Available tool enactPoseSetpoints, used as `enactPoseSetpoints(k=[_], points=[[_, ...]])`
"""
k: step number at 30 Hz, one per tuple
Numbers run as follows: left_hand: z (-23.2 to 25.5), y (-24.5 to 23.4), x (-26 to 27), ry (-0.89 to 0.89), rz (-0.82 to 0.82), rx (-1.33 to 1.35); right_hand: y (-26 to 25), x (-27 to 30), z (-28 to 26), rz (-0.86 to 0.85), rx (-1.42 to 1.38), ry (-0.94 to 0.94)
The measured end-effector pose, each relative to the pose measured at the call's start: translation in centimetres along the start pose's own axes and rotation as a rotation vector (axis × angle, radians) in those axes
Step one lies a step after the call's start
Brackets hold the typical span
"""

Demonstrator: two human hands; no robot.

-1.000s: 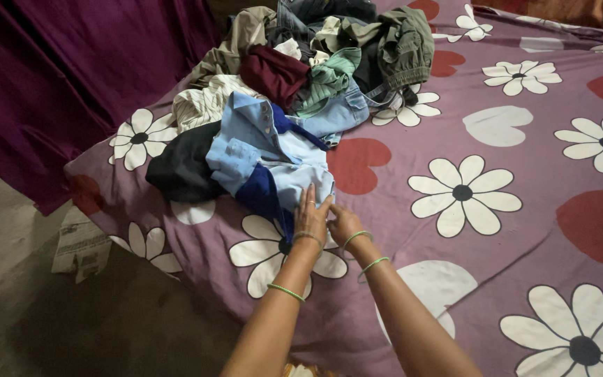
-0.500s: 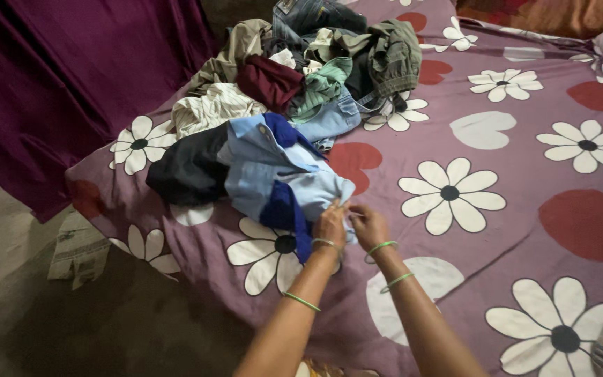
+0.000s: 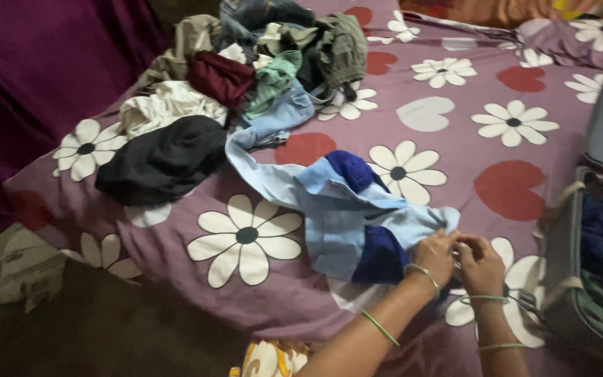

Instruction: The person folds a yellow and white top and a pair of light blue jeans on a bed. They smooth the fabric, fold the items into compact rectangles, and place them into an open suitcase.

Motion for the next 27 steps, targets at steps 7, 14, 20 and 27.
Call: enactPoseSetpoints(k=[7,14,20,27], points=[[3.0,2.3,3.5,0.072,-0.298,0.166,-6.0,2.8,0.1,0.102,0.279,0.001],[-4.9,-7.2,2.8,0.128,0.137,-0.093,2.4,3.9,-6.8,-0.035,0.271,-0.321],[-13.8,-18.8,4.3,-0.282,0.432,-0.407,12.1,8.0,-11.0,-0.282,0.311,-0.489],[-29.0,-10.6,6.1,-0.838,0.181,0.302,16.9,10.8,-10.3,-0.414,0.426,-0.430]])
Point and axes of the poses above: each hand's wrist, its own x-axis away from the middle knuckle, its own y-axis out of the palm, z = x × y, the point moved 9 cm from there along -x, towards the middle knuckle, and after that the axes turned 14 degrees about -x, right-handed, at the moved point
